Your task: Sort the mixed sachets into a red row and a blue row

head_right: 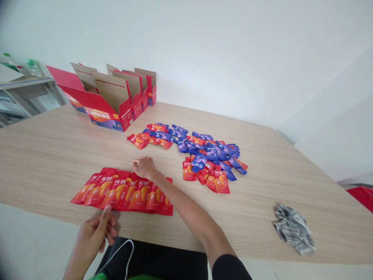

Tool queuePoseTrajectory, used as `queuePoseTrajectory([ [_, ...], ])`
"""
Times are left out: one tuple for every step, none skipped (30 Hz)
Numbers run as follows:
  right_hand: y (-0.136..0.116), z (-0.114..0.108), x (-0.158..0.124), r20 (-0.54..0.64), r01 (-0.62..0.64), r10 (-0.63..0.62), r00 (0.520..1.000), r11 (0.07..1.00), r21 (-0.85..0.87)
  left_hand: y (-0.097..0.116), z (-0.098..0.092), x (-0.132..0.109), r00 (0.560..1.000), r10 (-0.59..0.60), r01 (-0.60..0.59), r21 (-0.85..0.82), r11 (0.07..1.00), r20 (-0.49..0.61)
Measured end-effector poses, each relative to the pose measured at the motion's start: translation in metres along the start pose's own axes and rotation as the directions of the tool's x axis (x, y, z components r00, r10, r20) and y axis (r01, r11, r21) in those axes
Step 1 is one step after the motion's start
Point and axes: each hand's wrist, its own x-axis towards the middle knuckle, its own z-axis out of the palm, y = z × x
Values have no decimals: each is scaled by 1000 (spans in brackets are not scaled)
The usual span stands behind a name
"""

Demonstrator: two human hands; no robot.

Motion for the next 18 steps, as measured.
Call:
queuePoseTrajectory([
  [6, -3, 2, -33, -36, 37, 999, 999, 26, -1, 0, -1, 999, 24, -25, 29, 999, 37],
  [12, -7, 4, -69, -77, 81, 994, 996, 53, -1, 1, -2, 994, 71, -76, 63, 995, 82],
  [18, -10, 8, -102, -117, 124, 987, 990, 80, -2, 4, -2, 983, 136, -149, 96, 984, 126],
  [23, -13, 13, -127, -151, 164, 978, 983, 103, -2, 7, -4, 964, 208, -230, 123, 966, 168],
  [28, -17, 20, -143, -178, 195, 970, 977, 120, -3, 13, -5, 940, 275, -306, 142, 941, 203],
  [31, -19, 27, -153, -197, 216, 964, 972, 130, -3, 19, -7, 917, 328, -366, 152, 918, 229],
  [34, -22, 36, -162, -211, 232, 959, 968, 134, -4, 27, -9, 897, 360, -405, 148, 902, 257],
  [35, -24, 45, -174, -229, 252, 952, 963, 141, -5, 35, -10, 881, 384, -432, 138, 891, 276],
  [35, -25, 54, -185, -251, 275, 943, 957, 146, -6, 43, -12, 860, 410, -463, 124, 878, 303],
  [35, -27, 63, -192, -273, 299, 935, 950, 151, -7, 51, -13, 834, 436, -495, 111, 861, 340],
  [35, -28, 72, -194, -293, 320, 927, 943, 155, -8, 57, -14, 810, 447, -517, 102, 850, 380],
  [34, -29, 80, -190, -310, 337, 922, 937, 158, -9, 62, -15, 794, 451, -530, 101, 842, 408],
  [34, -30, 86, -181, -322, 348, 920, 933, 159, -9, 65, -15, 783, 446, -534, 101, 839, 434],
  [35, -30, 92, -170, -325, 350, 921, 932, 160, -8, 66, -15, 779, 434, -528, 101, 843, 452],
  [36, -31, 96, -160, -322, 346, 924, 933, 161, -7, 66, -14, 780, 420, -517, 99, 850, 465],
  [38, -31, 100, -151, -318, 342, 928, 934, 163, -6, 65, -14, 780, 406, -504, 93, 859, 476],
  [39, -31, 102, -142, -315, 338, 930, 935, 165, -5, 63, -14, 782, 395, -490, 83, 868, 482],
  [42, -32, 103, -133, -312, 335, 933, 935, 166, -3, 61, -14, 783, 387, -477, 70, 876, 487],
])
